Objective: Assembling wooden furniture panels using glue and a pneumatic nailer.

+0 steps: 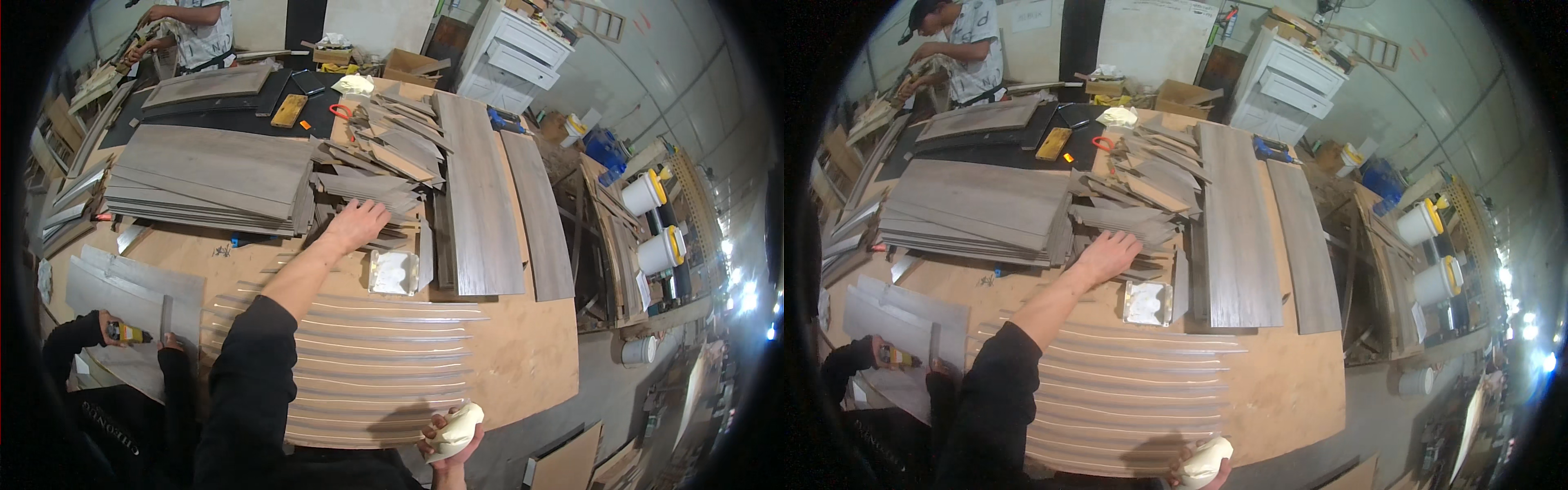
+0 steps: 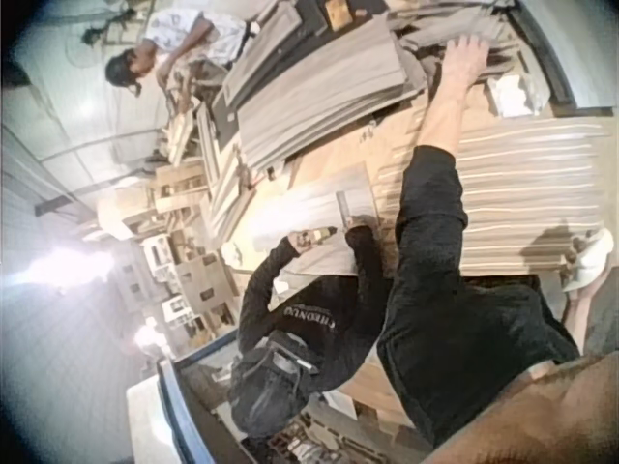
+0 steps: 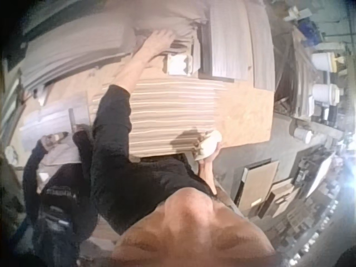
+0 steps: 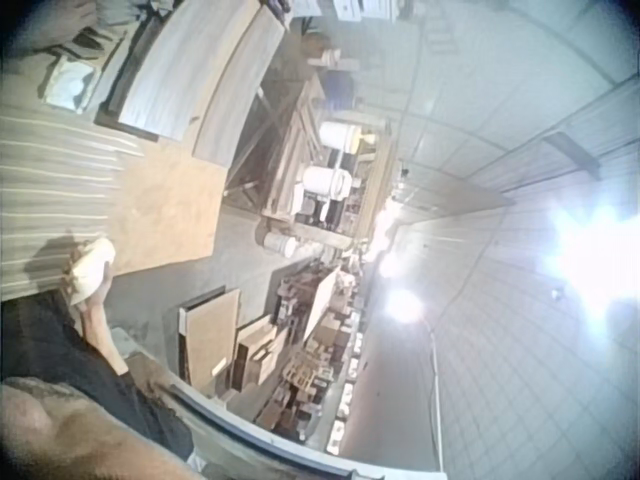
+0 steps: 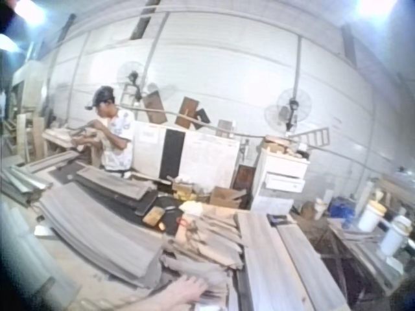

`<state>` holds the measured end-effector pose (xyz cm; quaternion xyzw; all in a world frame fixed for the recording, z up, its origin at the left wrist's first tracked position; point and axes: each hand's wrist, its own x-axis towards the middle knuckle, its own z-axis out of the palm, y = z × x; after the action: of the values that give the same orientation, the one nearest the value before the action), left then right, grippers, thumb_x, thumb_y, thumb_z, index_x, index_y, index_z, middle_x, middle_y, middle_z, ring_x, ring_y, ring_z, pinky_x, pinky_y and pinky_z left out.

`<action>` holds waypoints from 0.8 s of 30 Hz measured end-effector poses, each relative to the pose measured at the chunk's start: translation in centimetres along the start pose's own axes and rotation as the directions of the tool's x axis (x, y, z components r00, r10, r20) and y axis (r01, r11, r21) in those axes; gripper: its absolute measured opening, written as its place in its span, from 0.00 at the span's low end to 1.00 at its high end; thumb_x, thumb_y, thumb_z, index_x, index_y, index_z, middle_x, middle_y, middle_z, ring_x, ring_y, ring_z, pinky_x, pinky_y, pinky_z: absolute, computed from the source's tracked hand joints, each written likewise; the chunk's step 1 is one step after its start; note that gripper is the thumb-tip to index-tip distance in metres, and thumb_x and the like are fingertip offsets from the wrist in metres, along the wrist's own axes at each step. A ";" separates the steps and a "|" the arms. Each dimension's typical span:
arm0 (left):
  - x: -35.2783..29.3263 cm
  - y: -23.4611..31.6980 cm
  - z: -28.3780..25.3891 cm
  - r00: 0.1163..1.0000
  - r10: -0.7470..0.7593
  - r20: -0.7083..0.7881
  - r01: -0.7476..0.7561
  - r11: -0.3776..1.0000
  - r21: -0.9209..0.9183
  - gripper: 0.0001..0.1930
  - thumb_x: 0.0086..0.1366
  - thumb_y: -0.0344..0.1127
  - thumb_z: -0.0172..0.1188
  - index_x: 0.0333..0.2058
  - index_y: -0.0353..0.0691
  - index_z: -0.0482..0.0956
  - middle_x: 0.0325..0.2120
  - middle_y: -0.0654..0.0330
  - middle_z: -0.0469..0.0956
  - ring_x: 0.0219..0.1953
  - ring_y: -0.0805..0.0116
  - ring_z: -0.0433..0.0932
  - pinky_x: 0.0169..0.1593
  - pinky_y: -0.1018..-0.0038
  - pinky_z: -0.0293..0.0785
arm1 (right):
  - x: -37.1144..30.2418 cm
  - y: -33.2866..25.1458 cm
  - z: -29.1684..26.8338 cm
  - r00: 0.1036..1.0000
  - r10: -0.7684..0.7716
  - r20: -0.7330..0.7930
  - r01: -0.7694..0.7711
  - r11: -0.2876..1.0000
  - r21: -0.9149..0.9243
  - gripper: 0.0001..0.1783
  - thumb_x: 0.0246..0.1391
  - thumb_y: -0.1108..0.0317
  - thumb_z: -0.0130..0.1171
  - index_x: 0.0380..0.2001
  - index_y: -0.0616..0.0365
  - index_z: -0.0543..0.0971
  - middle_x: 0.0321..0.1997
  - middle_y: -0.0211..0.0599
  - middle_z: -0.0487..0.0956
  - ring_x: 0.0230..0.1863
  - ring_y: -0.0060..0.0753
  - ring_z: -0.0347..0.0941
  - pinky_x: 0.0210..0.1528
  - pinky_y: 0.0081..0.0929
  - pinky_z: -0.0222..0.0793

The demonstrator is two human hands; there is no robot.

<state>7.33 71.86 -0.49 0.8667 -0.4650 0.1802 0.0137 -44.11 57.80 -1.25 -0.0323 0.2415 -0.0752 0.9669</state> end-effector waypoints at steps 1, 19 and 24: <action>-0.4 0.0 -0.7 0.999 -0.004 -0.046 0.005 1.000 0.002 0.17 0.57 0.36 0.61 0.46 0.41 0.76 0.40 0.59 0.75 0.46 0.60 0.76 0.46 0.63 0.74 | 0.1 0.0 0.1 1.000 0.008 -0.006 -0.008 1.000 -0.005 0.36 0.56 0.27 0.45 0.56 0.40 0.72 0.43 0.37 0.71 0.41 0.47 0.71 0.29 0.41 0.69; -24.6 0.5 -8.4 -0.242 -0.878 0.413 0.210 -0.463 -0.861 0.29 0.65 0.36 0.59 0.61 0.30 0.62 0.54 0.50 0.73 0.54 0.61 0.73 0.58 0.66 0.68 | 4.4 1.3 6.3 0.964 0.224 0.141 -0.204 0.968 -0.143 0.33 0.63 0.31 0.40 0.60 0.40 0.69 0.46 0.38 0.75 0.44 0.49 0.75 0.29 0.44 0.69; -30.6 -9.2 -1.8 -0.516 -0.821 0.243 0.323 -0.449 -0.833 0.37 0.56 0.38 0.69 0.60 0.30 0.62 0.55 0.45 0.73 0.56 0.52 0.74 0.61 0.63 0.68 | 4.6 1.6 6.5 0.956 0.278 0.096 -0.251 0.942 -0.222 0.33 0.62 0.31 0.40 0.59 0.40 0.70 0.45 0.38 0.76 0.42 0.48 0.75 0.28 0.44 0.69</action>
<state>-1.14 101.91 -7.42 0.6082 0.4562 0.2286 0.6080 -36.78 58.82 2.22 -0.1049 0.1884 0.0834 0.9729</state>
